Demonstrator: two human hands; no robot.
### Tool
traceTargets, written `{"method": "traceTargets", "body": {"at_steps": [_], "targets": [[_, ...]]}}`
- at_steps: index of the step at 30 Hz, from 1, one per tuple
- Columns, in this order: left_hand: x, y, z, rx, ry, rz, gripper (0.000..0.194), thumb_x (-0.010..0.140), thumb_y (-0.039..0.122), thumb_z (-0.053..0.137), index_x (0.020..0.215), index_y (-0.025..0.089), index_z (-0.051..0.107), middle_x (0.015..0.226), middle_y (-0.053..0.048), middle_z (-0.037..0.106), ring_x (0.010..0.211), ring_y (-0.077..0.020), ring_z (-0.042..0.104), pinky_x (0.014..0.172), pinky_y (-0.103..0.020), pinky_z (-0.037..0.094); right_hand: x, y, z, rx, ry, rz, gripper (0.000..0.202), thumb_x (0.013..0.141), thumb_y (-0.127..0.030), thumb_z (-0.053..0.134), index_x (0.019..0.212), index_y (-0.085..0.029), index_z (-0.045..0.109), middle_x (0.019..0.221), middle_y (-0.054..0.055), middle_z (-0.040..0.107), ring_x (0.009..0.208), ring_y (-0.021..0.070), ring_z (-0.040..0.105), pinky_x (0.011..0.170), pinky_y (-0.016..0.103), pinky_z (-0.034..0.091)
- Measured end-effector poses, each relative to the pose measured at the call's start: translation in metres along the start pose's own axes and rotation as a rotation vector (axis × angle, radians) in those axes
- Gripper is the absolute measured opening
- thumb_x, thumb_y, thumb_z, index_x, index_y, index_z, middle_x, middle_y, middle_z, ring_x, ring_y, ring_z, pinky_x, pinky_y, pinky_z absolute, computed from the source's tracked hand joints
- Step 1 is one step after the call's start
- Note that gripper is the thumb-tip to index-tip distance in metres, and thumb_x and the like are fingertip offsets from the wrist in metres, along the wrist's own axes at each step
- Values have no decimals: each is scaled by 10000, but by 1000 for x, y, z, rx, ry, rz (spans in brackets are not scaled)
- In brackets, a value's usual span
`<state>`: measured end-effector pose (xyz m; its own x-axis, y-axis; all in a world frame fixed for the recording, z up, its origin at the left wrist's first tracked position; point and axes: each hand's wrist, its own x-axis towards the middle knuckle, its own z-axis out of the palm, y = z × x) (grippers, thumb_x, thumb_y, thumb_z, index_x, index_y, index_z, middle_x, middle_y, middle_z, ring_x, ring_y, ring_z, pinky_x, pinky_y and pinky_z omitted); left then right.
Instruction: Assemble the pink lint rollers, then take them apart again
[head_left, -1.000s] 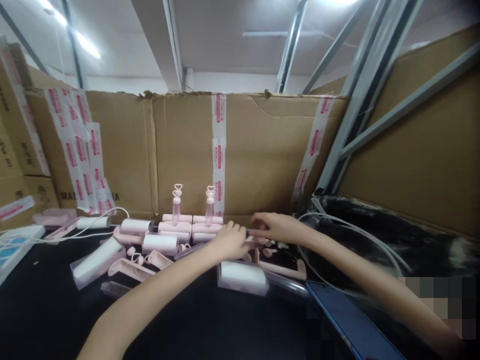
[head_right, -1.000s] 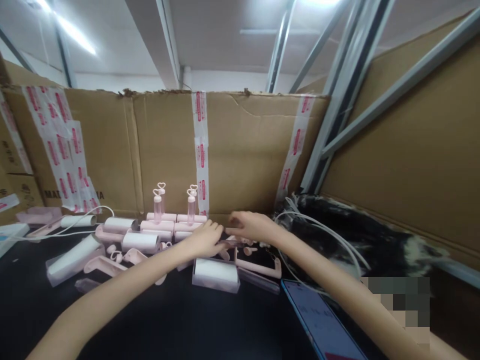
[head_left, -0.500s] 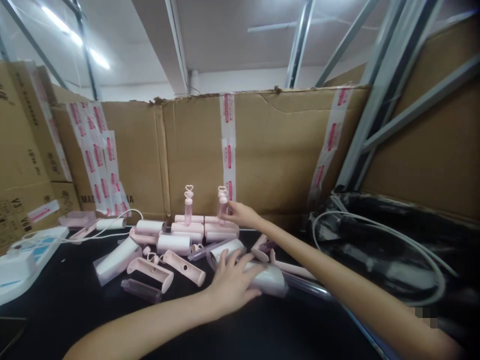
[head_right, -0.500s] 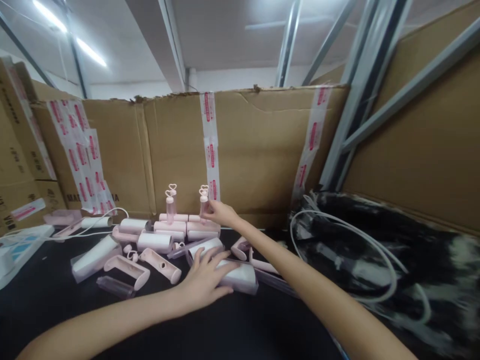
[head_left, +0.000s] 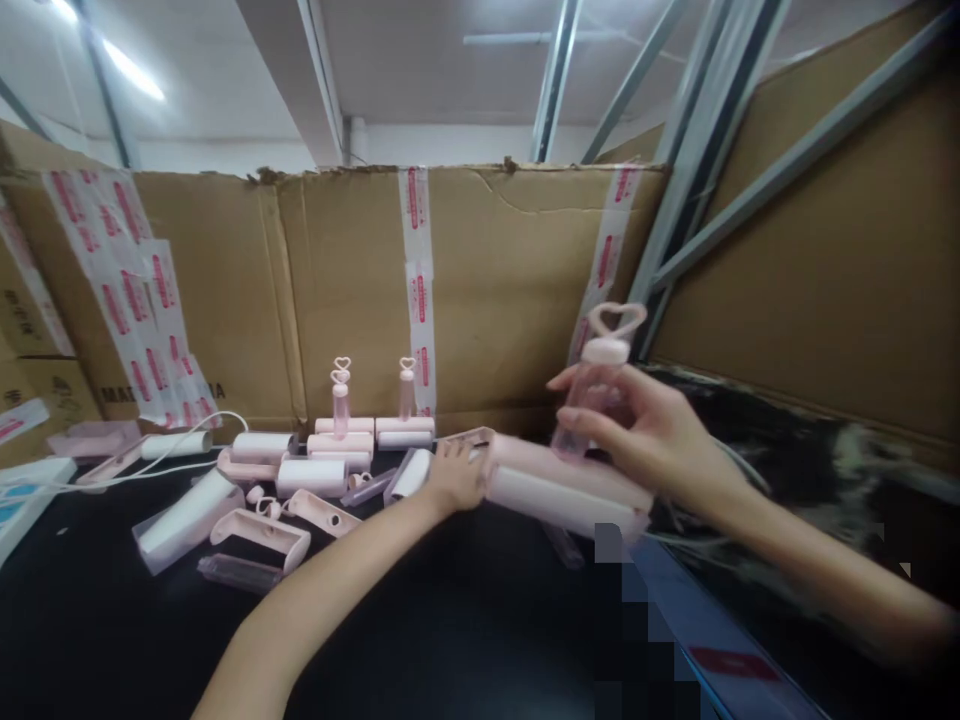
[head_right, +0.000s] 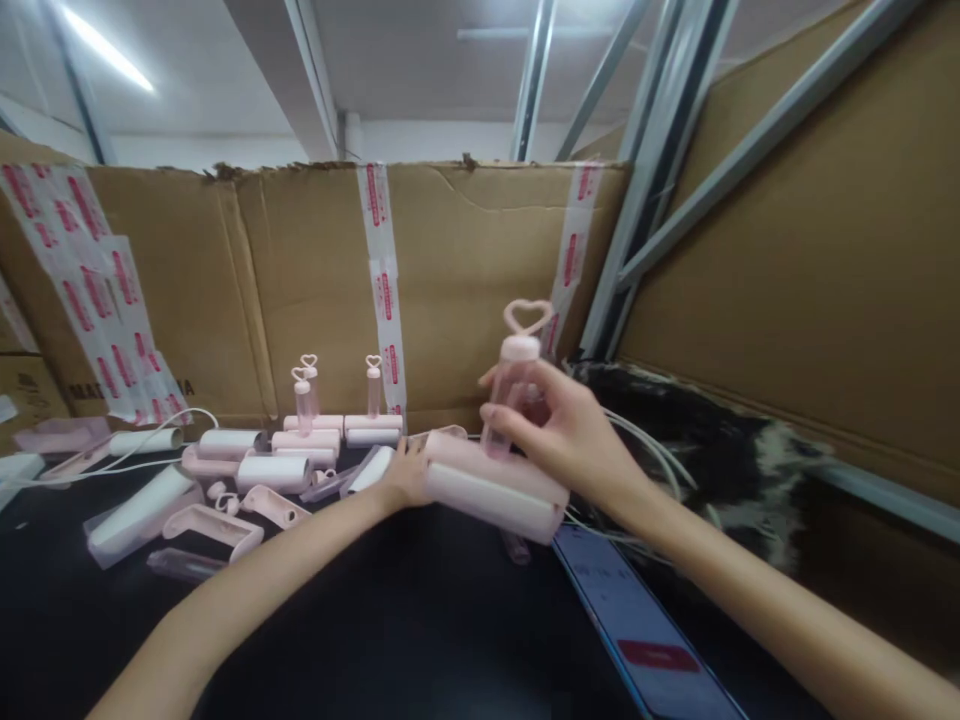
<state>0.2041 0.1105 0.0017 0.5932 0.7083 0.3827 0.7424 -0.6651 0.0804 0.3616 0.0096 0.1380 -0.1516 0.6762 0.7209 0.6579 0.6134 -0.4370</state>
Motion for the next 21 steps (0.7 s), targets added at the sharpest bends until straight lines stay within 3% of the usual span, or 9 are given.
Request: {"method": "traceTargets", "body": {"at_steps": [4, 7, 8, 10, 12, 14, 17, 21], "targets": [[-1, -11, -19, -63, 77, 34, 590, 816, 203, 416, 1379, 120, 261, 1432, -138, 342, 1317, -263, 288, 1080, -458, 206, -31, 14, 9, -44, -217, 80, 247, 754, -422, 594, 843, -195, 555, 653, 6, 600, 543, 151, 535, 494, 268, 427], [-31, -11, -46, -283, 142, 57, 529, 885, 217, 295, 1393, 118, 184, 1383, -142, 393, 1277, -194, 347, 1063, -375, 264, -46, 21, 26, -37, -343, 126, 267, 783, -448, 554, 850, -189, 540, 616, 2, 601, 533, 151, 541, 492, 262, 424], [-45, -10, -55, -408, 101, 114, 579, 888, 289, 341, 1406, 136, 133, 1351, -140, 427, 1243, -192, 394, 1037, -360, 306, -50, 22, 32, -43, -369, 128, 281, 787, -458, 549, 859, -187, 539, 613, 1, 599, 531, 150, 540, 492, 260, 421], [-73, -10, -68, -521, -86, 189, 902, 758, 428, 584, 1427, 172, 34, 1293, -129, 481, 1214, -239, 428, 996, -374, 350, -54, 22, 44, -73, -399, 115, 307, 788, -478, 544, 867, -181, 545, 616, 4, 593, 532, 149, 534, 487, 256, 408], [-95, -11, -72, -503, -165, 136, 1096, 642, 430, 700, 1432, 175, -16, 1201, -118, 545, 1226, -291, 408, 1022, -439, 296, -55, 20, 57, -91, -438, 83, 311, 797, -479, 534, 872, -179, 560, 624, 5, 590, 532, 146, 528, 481, 251, 394], [-107, -15, -68, -451, -160, 41, 1120, 623, 409, 717, 1434, 167, -16, 1136, -109, 581, 1260, -322, 357, 1056, -510, 189, -54, 18, 68, -84, -468, 54, 290, 806, -461, 528, 862, -179, 565, 617, 1, 583, 525, 140, 522, 480, 247, 386], [-113, -23, -57, -406, -150, -82, 1120, 599, 417, 734, 1435, 188, 24, 1199, -135, 547, 1303, -359, 270, 1046, -571, 136, -47, 15, 78, -49, -413, 47, 258, 803, -430, 541, 852, -177, 554, 584, -11, 561, 491, 131, 499, 465, 246, 378], [-115, -36, -58, -415, -128, -183, 1149, 561, 448, 759, 1438, 247, 44, 1408, -183, 319, 1309, -407, 221, 1002, -604, 214, -33, 12, 61, 63, -86, 20, 221, 805, -392, 561, 887, -188, 556, 734, 27, 618, 578, 145, 554, 519, 260, 442]]}}
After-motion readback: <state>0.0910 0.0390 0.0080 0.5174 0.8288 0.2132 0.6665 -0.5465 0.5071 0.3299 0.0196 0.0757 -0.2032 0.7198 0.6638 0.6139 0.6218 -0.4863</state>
